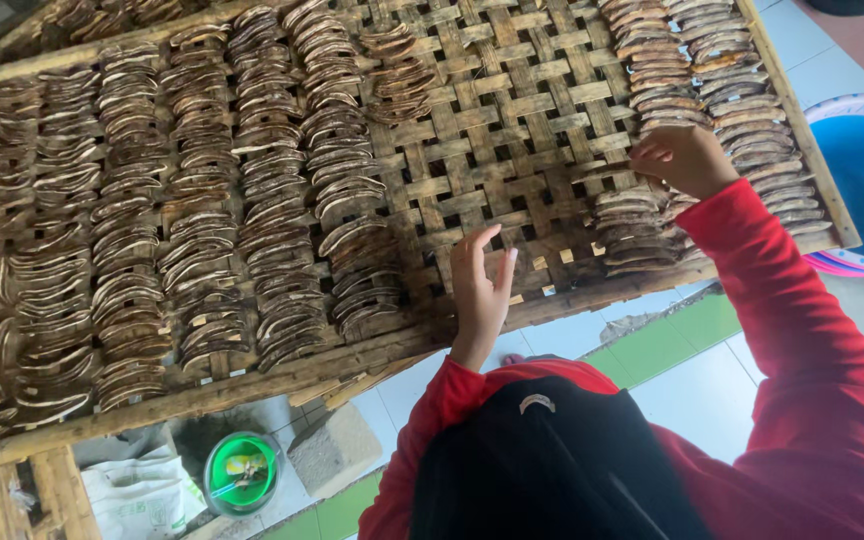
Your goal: The person arranges curved pieces of dried food in rows on a large wooden lattice tray by hand, picking up individual pieces and placing them into the gaps of the weave.
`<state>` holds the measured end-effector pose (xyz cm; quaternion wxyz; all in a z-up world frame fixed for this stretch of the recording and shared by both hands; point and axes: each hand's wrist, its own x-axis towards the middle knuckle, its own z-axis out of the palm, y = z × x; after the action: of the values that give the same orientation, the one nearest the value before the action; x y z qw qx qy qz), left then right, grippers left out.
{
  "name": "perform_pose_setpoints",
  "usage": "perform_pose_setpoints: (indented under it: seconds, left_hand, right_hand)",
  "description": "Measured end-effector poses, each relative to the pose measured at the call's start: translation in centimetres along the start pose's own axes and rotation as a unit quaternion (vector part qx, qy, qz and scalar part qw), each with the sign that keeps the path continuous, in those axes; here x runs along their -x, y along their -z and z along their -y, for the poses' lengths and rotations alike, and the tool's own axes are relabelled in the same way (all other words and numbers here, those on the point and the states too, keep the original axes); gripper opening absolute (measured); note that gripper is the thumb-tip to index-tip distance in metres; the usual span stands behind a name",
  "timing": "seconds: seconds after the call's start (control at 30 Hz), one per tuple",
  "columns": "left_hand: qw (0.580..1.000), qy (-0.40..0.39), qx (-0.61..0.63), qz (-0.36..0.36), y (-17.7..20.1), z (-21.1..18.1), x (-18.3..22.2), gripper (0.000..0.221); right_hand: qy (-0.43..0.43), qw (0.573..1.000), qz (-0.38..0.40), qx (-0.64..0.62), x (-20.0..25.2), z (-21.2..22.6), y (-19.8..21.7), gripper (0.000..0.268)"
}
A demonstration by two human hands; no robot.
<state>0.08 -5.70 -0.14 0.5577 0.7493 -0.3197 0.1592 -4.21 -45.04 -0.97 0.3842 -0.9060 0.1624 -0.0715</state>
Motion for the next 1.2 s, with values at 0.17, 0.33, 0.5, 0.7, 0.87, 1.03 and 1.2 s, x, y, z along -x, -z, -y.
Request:
perform_pose_setpoints:
  seconds: [0.17, 0.33, 0.5, 0.7, 0.87, 1.03, 1.2]
  left_hand:
    - [1.000, 0.001, 0.016, -0.002, -0.3, -0.1, -0.2, 0.035]
    - [1.000, 0.009, 0.016, 0.000, -0.2, -0.3, -0.3, 0.034]
    - [1.000, 0.011, 0.017, 0.002, -0.2, -0.4, -0.3, 0.033]
    - [1.000, 0.018, 0.010, 0.006, -0.5, 0.3, -0.1, 0.031]
    - [1.000, 0.020, 0.000, -0.007, -0.3, 0.1, 0.2, 0.030]
    - [0.999, 0.025, 0.004, -0.029, -0.2, -0.1, 0.0, 0.030]
    - [0.999, 0.019, 0.014, -0.044, 0.2, -0.7, 0.0, 0.029]
  right_hand:
    - [0.036, 0.989, 0.006, 0.142, 0.9, -2.0, 0.9, 0.022]
    - [0.026, 0.979, 0.003, 0.202, 1.8, -1.4, 0.8, 0.018]
    - [0.066, 0.969, 0.020, 0.237, 1.8, -1.1, 1.0, 0.016]
    - [0.140, 0.950, -0.058, 0.274, 1.7, 1.5, -0.3, 0.015]
    - [0.222, 0.968, 0.026, 0.111, -1.5, 1.5, -2.9, 0.020]
    - [0.121, 0.975, 0.117, 0.146, -2.2, 0.2, -3.1, 0.018]
    - [0.171, 0.980, 0.101, 0.023, -2.1, -1.2, -2.0, 0.025]
